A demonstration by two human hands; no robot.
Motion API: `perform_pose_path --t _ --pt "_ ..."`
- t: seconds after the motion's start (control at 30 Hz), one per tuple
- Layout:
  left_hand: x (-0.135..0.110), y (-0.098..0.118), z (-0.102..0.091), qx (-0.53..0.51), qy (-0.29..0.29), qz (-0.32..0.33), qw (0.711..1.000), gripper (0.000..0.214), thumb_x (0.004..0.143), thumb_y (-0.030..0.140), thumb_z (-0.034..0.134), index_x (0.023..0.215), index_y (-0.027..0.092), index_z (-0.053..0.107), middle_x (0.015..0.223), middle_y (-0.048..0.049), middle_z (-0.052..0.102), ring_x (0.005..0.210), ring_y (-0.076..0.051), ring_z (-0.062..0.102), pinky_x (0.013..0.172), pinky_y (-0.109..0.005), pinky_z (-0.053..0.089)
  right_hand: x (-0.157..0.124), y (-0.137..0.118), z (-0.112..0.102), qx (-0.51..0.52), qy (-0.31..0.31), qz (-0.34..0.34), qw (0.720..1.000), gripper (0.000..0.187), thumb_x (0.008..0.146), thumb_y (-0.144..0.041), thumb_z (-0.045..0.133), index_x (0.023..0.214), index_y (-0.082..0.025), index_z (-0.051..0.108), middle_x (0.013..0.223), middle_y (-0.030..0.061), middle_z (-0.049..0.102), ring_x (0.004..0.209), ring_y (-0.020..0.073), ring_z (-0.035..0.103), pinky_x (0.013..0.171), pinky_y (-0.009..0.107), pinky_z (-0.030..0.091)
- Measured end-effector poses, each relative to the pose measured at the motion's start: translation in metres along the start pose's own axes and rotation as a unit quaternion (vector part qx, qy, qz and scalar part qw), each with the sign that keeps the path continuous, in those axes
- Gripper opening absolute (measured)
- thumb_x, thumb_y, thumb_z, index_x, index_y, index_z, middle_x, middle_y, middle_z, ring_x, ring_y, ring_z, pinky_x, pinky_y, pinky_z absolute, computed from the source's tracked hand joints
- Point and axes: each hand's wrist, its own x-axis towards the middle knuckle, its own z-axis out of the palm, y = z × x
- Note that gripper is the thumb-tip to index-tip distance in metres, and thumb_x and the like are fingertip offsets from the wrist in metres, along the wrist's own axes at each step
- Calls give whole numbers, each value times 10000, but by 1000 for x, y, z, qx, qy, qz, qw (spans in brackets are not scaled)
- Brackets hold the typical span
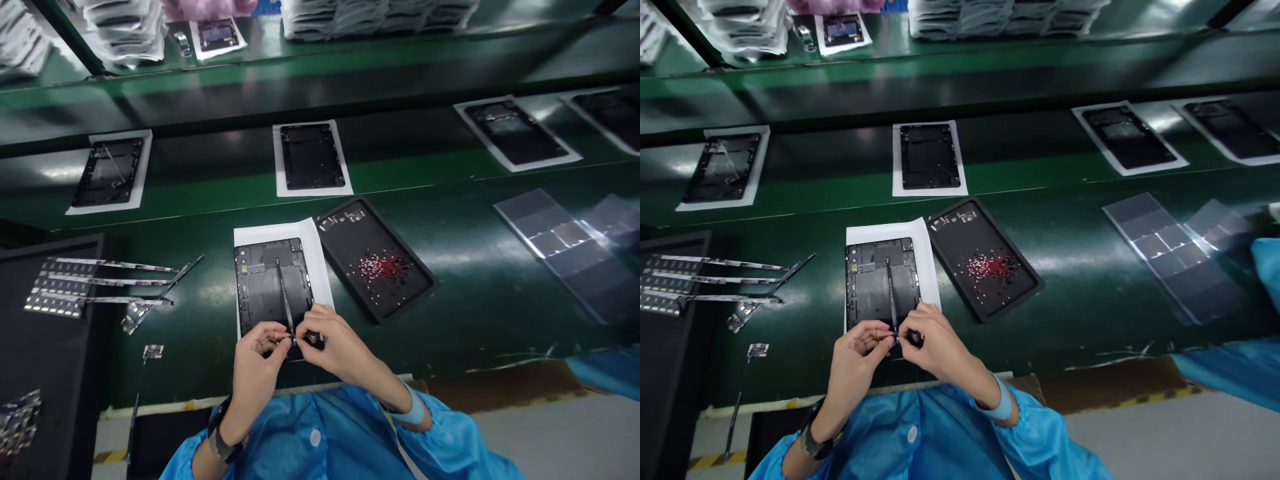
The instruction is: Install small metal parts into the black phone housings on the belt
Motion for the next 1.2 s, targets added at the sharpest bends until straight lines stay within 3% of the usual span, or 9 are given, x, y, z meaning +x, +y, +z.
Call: perform_pose_path --t 0.17,0.27,0.37,0.5,0.63,1.2 --pt "-1 -2 2 -21 12 -2 1000 223 703 282 767 859 150 680 749 -43 712 703 -164 678 644 -243 551 -4 2 -4 15 -2 0 1000 151 848 -66 601 779 -200 620 706 4 585 775 196 547 724 307 423" --pt "1 0 0 -32 4 -18 999 250 690 296 788 858 152 672 728 -35 708 677 -159 673 625 -241 548 -9 -1 -13 54 -1 16 998 198 968 -141 454 1039 -209 626 915 66 659 892 220 597 781 334 471" --pt "2 1 -1 -41 -2 -31 999 266 677 293 801 860 152 670 731 -35 714 681 -160 677 625 -241 549 -17 -5 -18 90 0 55 994 268 1013 -207 387 1254 -229 502 1001 67 663 888 210 628 787 326 486" --pt "3 3 -2 -54 -13 -39 998 268 666 270 809 857 147 667 728 -37 723 680 -157 680 644 -240 545 -24 -9 -14 126 -63 81 987 166 1022 -237 372 1168 -231 450 808 -2 607 722 170 584 708 286 450" --pt "3 5 -4 -64 -37 -53 996 256 664 252 806 847 146 660 718 -31 728 673 -141 678 648 -220 532 -21 -9 -8 165 -80 89 979 92 1005 -201 362 1081 -228 406 695 -45 514 635 148 511 669 273 414" --pt "0 4 -1 -53 -32 -49 997 186 664 227 782 792 159 665 689 -30 732 680 -169 708 671 -247 566 -19 -5 -2 214 -90 109 966 51 984 -190 366 1001 -235 386 679 -56 475 633 140 474 650 265 388"
